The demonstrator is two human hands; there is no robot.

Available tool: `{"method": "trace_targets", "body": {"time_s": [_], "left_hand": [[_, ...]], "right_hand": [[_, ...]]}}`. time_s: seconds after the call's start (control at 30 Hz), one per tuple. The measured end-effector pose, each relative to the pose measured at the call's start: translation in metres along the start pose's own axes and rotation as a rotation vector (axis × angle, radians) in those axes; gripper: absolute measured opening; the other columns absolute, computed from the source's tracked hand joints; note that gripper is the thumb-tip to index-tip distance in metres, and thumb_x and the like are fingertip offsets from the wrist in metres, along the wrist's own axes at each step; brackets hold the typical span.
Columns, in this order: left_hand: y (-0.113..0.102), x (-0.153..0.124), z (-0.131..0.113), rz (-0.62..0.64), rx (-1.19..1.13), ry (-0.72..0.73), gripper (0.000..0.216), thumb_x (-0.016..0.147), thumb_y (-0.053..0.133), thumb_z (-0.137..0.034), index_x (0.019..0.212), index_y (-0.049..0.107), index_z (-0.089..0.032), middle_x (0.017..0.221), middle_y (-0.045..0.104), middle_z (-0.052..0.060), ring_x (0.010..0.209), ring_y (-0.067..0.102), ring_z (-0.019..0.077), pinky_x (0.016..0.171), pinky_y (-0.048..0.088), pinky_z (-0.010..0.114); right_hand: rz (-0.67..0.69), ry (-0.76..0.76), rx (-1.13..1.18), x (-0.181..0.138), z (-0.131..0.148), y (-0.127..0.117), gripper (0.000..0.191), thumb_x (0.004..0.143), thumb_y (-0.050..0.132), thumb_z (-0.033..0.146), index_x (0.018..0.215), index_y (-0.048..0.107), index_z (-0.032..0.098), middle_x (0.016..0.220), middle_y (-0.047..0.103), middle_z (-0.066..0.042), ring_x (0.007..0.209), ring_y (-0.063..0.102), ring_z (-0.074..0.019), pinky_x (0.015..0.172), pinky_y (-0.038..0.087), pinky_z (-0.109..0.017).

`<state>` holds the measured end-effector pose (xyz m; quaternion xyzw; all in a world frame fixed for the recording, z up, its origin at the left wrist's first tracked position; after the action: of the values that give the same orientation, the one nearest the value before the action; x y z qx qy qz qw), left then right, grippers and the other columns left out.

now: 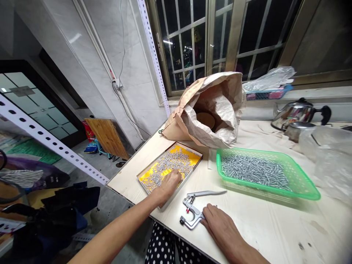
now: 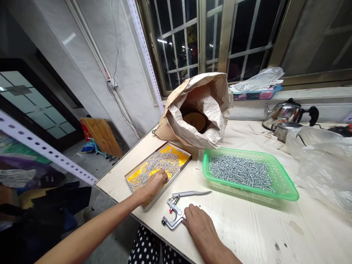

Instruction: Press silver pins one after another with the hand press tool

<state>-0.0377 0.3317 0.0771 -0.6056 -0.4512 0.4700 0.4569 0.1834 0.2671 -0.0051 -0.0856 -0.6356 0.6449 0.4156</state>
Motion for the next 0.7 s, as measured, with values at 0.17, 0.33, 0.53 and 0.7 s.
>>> {"method": "trace_targets", "body": {"time_s": [0.17, 0.33, 0.53, 0.7], "left_hand": [[-0.012, -0.018, -0.014, -0.162, -0.301, -0.017, 0.019, 0.082, 0.045, -0.014, 0.083, 0.064, -0.014, 0.083, 0.065, 0.005, 0.078, 0.059, 0.0154, 0.074, 0.042, 0.025], [0.0, -0.058, -0.04, 0.065, -0.767, -0.212, 0.012, 0.078, 0.054, -0.019, 0.083, 0.064, -0.014, 0.059, 0.06, -0.003, 0.05, 0.057, 0.0108, 0.053, 0.043, 0.021], [0.024, -0.079, -0.052, 0.142, -1.036, -0.474, 0.011, 0.072, 0.064, -0.022, 0.068, 0.064, -0.012, 0.056, 0.056, -0.004, 0.048, 0.049, 0.0077, 0.049, 0.042, 0.019], [0.037, -0.08, -0.056, 0.19, -1.002, -0.522, 0.015, 0.074, 0.064, -0.025, 0.068, 0.064, -0.011, 0.048, 0.051, -0.005, 0.043, 0.044, 0.0073, 0.044, 0.04, 0.02]], "right_hand": [[0.076, 0.002, 0.061, 0.006, 0.001, -0.015, 0.014, 0.091, 0.053, 0.023, 0.082, 0.042, 0.023, 0.082, 0.055, -0.001, 0.068, 0.051, -0.018, 0.059, 0.034, -0.03], [0.118, -0.033, 0.072, 0.006, -0.007, -0.027, 0.014, 0.094, 0.05, 0.024, 0.081, 0.045, 0.022, 0.081, 0.055, 0.0, 0.069, 0.048, -0.0174, 0.061, 0.032, -0.03], [0.122, -0.057, 0.042, -0.002, -0.011, -0.035, 0.015, 0.095, 0.048, 0.026, 0.081, 0.047, 0.021, 0.078, 0.054, 0.0, 0.07, 0.045, -0.0183, 0.063, 0.028, -0.032], [0.096, -0.056, 0.003, -0.005, -0.008, -0.035, 0.017, 0.096, 0.048, 0.028, 0.08, 0.048, 0.021, 0.078, 0.054, -0.001, 0.072, 0.045, -0.0194, 0.065, 0.027, -0.033]]}}
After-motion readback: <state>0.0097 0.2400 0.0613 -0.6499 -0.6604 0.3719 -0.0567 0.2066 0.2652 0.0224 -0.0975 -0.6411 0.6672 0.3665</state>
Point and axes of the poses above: each hand's wrist, its own x-axis towards the middle knuckle, its own y-axis out of the palm, z = x × y, the point moved 1 cm from there along x, towards the middle knuckle
